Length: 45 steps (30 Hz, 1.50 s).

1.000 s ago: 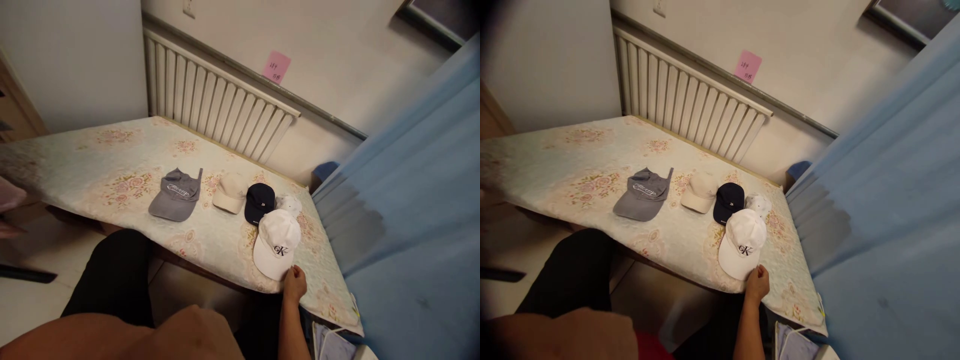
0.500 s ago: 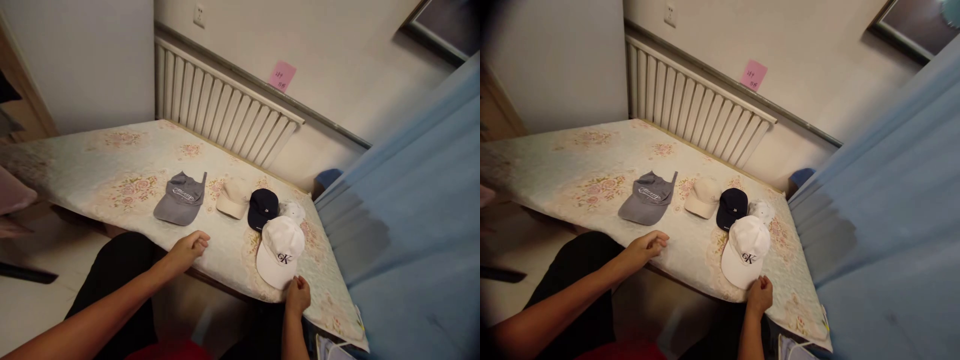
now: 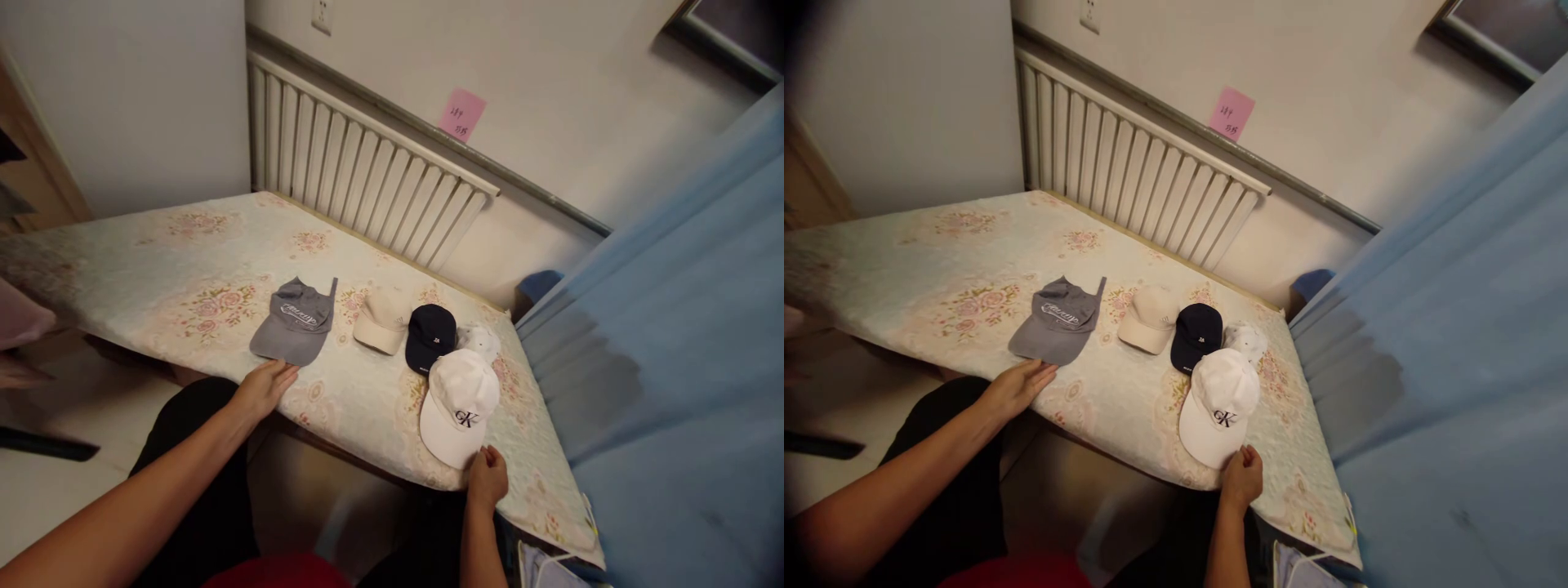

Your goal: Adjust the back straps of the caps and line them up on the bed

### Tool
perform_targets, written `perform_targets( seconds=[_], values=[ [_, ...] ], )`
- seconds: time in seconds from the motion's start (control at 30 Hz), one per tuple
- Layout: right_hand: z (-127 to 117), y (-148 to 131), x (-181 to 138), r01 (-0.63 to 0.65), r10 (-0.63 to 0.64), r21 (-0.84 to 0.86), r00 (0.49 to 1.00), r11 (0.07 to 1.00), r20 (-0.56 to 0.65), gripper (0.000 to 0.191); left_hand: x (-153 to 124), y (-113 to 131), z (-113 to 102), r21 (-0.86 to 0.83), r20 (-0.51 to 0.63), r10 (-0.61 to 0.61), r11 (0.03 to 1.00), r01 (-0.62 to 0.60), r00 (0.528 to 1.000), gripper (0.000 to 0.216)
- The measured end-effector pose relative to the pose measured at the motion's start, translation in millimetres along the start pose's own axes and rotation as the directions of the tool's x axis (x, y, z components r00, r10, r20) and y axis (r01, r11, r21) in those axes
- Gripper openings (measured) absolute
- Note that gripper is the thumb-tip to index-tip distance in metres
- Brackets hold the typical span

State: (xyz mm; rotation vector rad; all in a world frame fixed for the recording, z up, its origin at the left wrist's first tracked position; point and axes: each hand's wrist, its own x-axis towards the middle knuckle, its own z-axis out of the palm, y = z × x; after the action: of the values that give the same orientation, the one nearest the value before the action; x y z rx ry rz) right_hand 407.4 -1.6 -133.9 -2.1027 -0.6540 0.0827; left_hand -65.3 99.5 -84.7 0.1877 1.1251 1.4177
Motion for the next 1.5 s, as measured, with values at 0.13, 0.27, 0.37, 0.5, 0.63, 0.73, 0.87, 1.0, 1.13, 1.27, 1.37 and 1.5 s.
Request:
perform_targets(
  seconds=[0.13,0.27,0.37,0.5,0.63,0.73,0.87,1.0,1.13,1.27,1.37,1.5],
  values=[
    [0,0,1,0.003,-0.003,0.021,1.000,1.000,-0.003,0.044,21,5,9,-0.215,0.006,-0.076,0.974,0.076,0.997,0.021],
    [0,-1,0,0.003,-0.003,0.039,1.000,0.999,-0.006,0.043,32,8,18,-0.340,0.057,-0.115,0.932,0.128,0.992,0.028],
    [-1,-1,0,0.001,-0.001,0.042,1.000,0.999,-0.002,0.044,36,10,19,-0.389,0.072,-0.112,0.912,0.132,0.991,0.032],
    [0,0,0,0.002,-0.002,0.045,1.000,0.999,-0.005,0.044,38,12,16,-0.416,0.091,-0.095,0.901,0.124,0.991,0.036],
    [0,1,0,0.006,-0.005,0.058,1.000,0.998,-0.014,0.042,38,17,13,-0.415,0.130,-0.073,0.902,0.121,0.989,0.034],
    [0,3,1,0.001,0.001,0.070,1.000,0.998,-0.017,0.042,35,21,14,-0.407,0.160,-0.055,0.906,0.116,0.986,0.033],
    [1,5,2,-0.007,0.008,0.091,1.000,0.996,-0.012,0.042,26,30,20,-0.414,0.209,-0.032,0.903,0.118,0.977,0.037],
    [1,6,2,-0.002,0.005,0.109,1.000,0.994,-0.024,0.042,12,38,30,-0.417,0.269,0.021,0.903,0.097,0.963,0.039],
    [-3,4,-2,-0.006,0.016,0.124,0.997,0.992,-0.080,0.042,-7,44,39,-0.402,0.338,0.067,0.912,0.080,0.939,0.039],
    [-10,-2,-11,0.003,0.019,0.142,0.987,0.990,-0.158,0.038,-27,47,48,-0.399,0.394,0.094,0.914,0.078,0.914,0.042],
    [-15,-7,-20,0.019,0.014,0.161,0.980,0.987,-0.198,0.036,-38,49,54,-0.396,0.436,0.119,0.916,0.072,0.892,0.044],
    [-19,-14,-31,0.032,0.011,0.197,0.977,0.980,-0.215,0.035,-48,51,59,-0.391,0.467,0.131,0.918,0.071,0.875,0.045]
  ],
)
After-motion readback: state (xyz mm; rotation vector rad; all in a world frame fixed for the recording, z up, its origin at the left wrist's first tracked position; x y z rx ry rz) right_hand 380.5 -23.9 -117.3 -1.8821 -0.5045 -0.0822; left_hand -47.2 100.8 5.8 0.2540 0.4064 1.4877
